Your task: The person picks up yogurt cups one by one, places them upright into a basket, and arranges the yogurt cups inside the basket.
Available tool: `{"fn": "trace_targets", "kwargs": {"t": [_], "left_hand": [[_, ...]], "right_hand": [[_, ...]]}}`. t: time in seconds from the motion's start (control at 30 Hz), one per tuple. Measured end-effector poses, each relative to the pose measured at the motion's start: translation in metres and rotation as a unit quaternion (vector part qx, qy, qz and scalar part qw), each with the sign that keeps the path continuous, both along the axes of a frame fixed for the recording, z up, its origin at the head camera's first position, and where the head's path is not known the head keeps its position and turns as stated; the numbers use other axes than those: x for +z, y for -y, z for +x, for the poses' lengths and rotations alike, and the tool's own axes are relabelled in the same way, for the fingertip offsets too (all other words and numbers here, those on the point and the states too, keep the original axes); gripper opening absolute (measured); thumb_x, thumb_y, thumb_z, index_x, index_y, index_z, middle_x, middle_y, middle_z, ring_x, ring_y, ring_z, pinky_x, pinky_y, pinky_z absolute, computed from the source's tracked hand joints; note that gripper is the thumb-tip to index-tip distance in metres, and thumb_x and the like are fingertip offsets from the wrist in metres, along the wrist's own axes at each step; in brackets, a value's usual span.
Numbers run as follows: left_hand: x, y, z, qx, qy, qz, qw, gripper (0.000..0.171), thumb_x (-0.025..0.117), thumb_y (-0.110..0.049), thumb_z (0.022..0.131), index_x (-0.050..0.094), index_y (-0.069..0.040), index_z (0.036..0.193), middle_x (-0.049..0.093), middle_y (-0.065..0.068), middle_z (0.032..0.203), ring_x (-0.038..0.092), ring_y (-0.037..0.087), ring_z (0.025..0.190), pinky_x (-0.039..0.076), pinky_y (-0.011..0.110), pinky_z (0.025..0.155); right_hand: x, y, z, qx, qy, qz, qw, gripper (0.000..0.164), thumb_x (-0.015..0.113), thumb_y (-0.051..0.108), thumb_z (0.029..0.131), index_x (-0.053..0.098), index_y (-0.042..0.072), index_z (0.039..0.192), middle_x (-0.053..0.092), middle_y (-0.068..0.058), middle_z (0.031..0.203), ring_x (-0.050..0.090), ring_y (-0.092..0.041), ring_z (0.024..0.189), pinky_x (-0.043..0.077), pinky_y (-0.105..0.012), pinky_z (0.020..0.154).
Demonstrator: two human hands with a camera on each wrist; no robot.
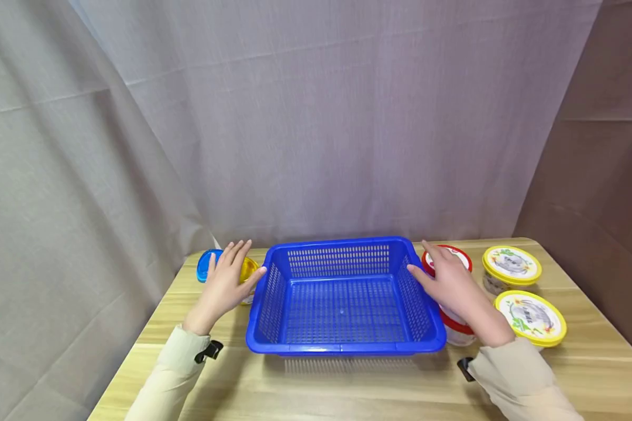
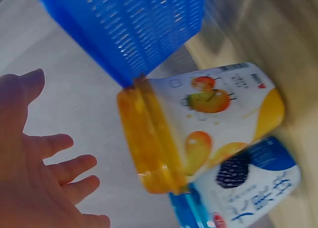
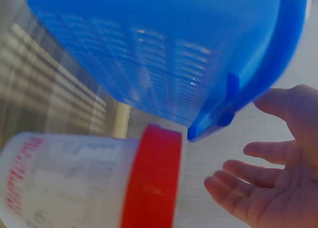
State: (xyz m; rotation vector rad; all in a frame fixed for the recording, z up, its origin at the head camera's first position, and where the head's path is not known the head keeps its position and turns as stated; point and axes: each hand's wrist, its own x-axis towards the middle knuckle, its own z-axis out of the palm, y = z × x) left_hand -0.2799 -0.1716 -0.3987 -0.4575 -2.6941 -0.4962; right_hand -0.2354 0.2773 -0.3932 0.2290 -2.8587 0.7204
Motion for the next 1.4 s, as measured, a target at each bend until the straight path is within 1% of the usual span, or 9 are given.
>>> {"fn": "trace_targets", "kwargs": {"t": [0.07,0.17,0.27,0.37,0.53,0.83,1.1,1.27,1.4], "left_hand": [[-0.004,0.003,0.002,0.001,0.003,0.008,1.0000,0.075,0.057,-0.055,0.097,0.040,-0.009,0.154,0.040,0.019,0.155,0.028,0.040,0.147,0.012,0.070,0.115],[-0.011,0.007,0.003,0.005,0.009,0.019,0.9998,0.072,0.059,-0.051,0.098,0.041,-0.009,0.154,0.042,0.019,0.154,0.031,0.040,0.145,0.014,0.069,0.115],[-0.019,0.012,0.004,0.003,0.000,0.034,0.9994,0.069,0.063,-0.045,0.097,0.045,-0.006,0.151,0.045,0.021,0.151,0.035,0.043,0.142,0.019,0.070,0.114],[-0.026,0.016,0.004,-0.004,-0.015,0.047,0.9988,0.066,0.066,-0.039,0.096,0.048,-0.002,0.147,0.048,0.025,0.146,0.040,0.047,0.137,0.024,0.069,0.112],[-0.036,0.022,0.006,-0.009,-0.013,0.066,0.9977,0.066,0.070,-0.036,0.094,0.049,0.000,0.146,0.048,0.028,0.145,0.041,0.049,0.135,0.029,0.063,0.113],[-0.046,0.028,0.002,0.009,0.024,0.104,0.9943,0.074,0.073,-0.035,0.092,0.042,-0.002,0.150,0.030,0.029,0.157,0.032,0.047,0.141,0.031,0.064,0.112],[-0.056,0.029,-0.006,0.008,0.019,0.111,0.9936,0.084,0.081,-0.031,0.085,0.039,-0.001,0.151,0.030,0.029,0.157,0.032,0.047,0.142,0.030,0.065,0.112],[-0.062,0.029,-0.010,0.009,0.019,0.111,0.9937,0.088,0.083,-0.030,0.084,0.037,0.004,0.151,0.028,0.027,0.158,0.030,0.045,0.143,0.029,0.061,0.114],[-0.067,0.030,-0.013,0.009,0.003,0.116,0.9932,0.089,0.084,-0.027,0.083,0.037,0.008,0.150,0.031,0.028,0.157,0.032,0.046,0.142,0.029,0.059,0.114]], "right_hand": [[-0.002,0.000,0.003,-0.008,0.013,-0.005,1.000,0.082,0.058,0.048,0.099,0.032,-0.010,0.150,0.039,-0.042,0.143,0.037,-0.062,0.128,0.035,-0.077,0.095],[-0.007,0.001,0.006,-0.010,0.006,-0.006,1.000,0.078,0.061,0.045,0.098,0.040,-0.015,0.144,0.045,-0.043,0.136,0.043,-0.062,0.124,0.040,-0.074,0.094],[-0.013,0.005,0.008,-0.005,-0.014,-0.011,1.000,0.071,0.064,0.038,0.098,0.046,-0.018,0.137,0.052,-0.043,0.128,0.051,-0.059,0.117,0.043,-0.070,0.093],[-0.019,0.008,0.008,-0.003,-0.020,-0.018,1.000,0.069,0.065,0.035,0.097,0.047,-0.019,0.136,0.055,-0.042,0.125,0.055,-0.057,0.113,0.045,-0.068,0.091],[-0.026,0.011,0.007,-0.013,-0.016,-0.029,0.999,0.071,0.065,0.033,0.098,0.043,-0.019,0.140,0.051,-0.043,0.130,0.050,-0.059,0.119,0.043,-0.069,0.094],[-0.037,0.018,0.006,-0.032,-0.032,-0.032,0.998,0.064,0.066,0.022,0.096,0.042,-0.020,0.139,0.047,-0.046,0.131,0.046,-0.062,0.120,0.041,-0.072,0.094],[-0.041,0.020,0.009,-0.032,-0.047,-0.044,0.997,0.058,0.063,0.011,0.094,0.044,-0.019,0.140,0.047,-0.044,0.133,0.045,-0.061,0.122,0.038,-0.072,0.097],[-0.043,0.022,0.011,-0.033,-0.061,-0.050,0.996,0.057,0.064,0.007,0.092,0.045,-0.019,0.139,0.047,-0.044,0.133,0.045,-0.061,0.123,0.037,-0.071,0.099],[-0.043,0.023,0.011,-0.034,-0.073,-0.050,0.996,0.057,0.064,0.007,0.091,0.045,-0.020,0.138,0.048,-0.045,0.131,0.047,-0.060,0.120,0.039,-0.070,0.098]]}}
